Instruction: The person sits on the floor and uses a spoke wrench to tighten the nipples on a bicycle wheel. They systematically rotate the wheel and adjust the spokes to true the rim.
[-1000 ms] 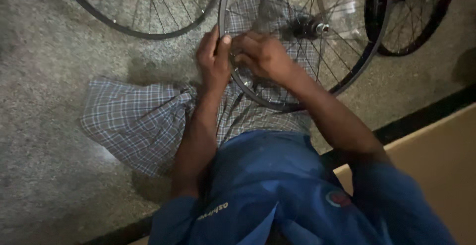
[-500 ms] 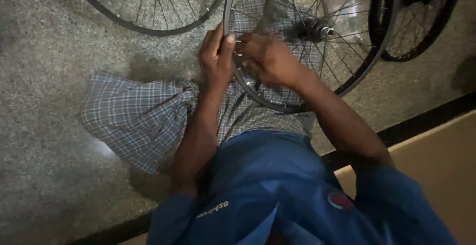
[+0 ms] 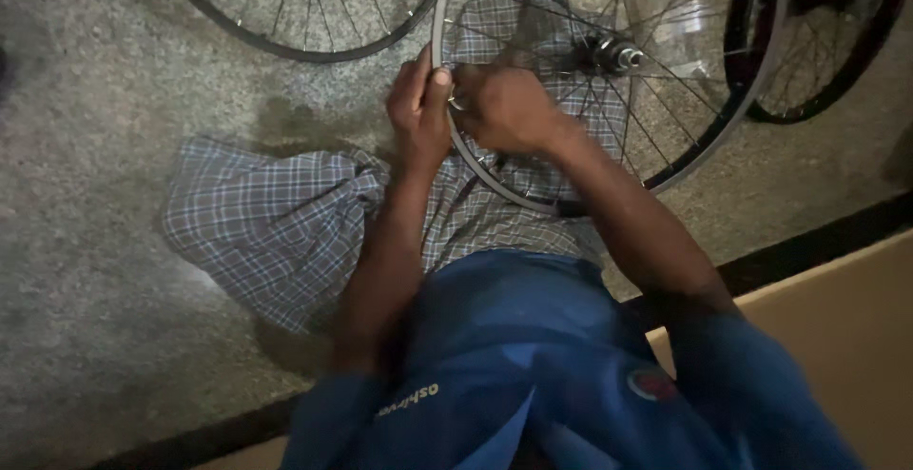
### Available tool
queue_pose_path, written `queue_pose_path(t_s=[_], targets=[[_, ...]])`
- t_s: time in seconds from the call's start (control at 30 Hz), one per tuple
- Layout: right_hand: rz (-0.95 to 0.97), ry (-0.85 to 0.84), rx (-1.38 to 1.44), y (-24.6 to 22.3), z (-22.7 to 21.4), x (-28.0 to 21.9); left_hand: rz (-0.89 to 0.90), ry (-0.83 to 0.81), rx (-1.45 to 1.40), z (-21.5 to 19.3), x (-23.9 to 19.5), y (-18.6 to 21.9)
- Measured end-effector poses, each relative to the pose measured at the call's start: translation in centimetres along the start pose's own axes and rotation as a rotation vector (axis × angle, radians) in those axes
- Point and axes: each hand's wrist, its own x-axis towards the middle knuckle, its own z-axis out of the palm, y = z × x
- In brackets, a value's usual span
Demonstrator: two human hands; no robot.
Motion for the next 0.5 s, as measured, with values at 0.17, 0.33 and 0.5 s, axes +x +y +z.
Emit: queue_pose_path(t_s=[0.17,0.33,0.5], targets=[[-0.069,0.118,0.039,-0.6,-1.4,-1.1,0.141,0.010,0.010,0.2,0.5,0.1],[-0.078,0.101,-0.003,-0.5,-1.2,-1.2,0.086,0.032,-0.006,0.3,-0.1,0.5],[-0.192,0.264,0.044,-0.1,-1.4,-1.9,0.155,0.054,-0.040,0.8,0.1,-0.2]])
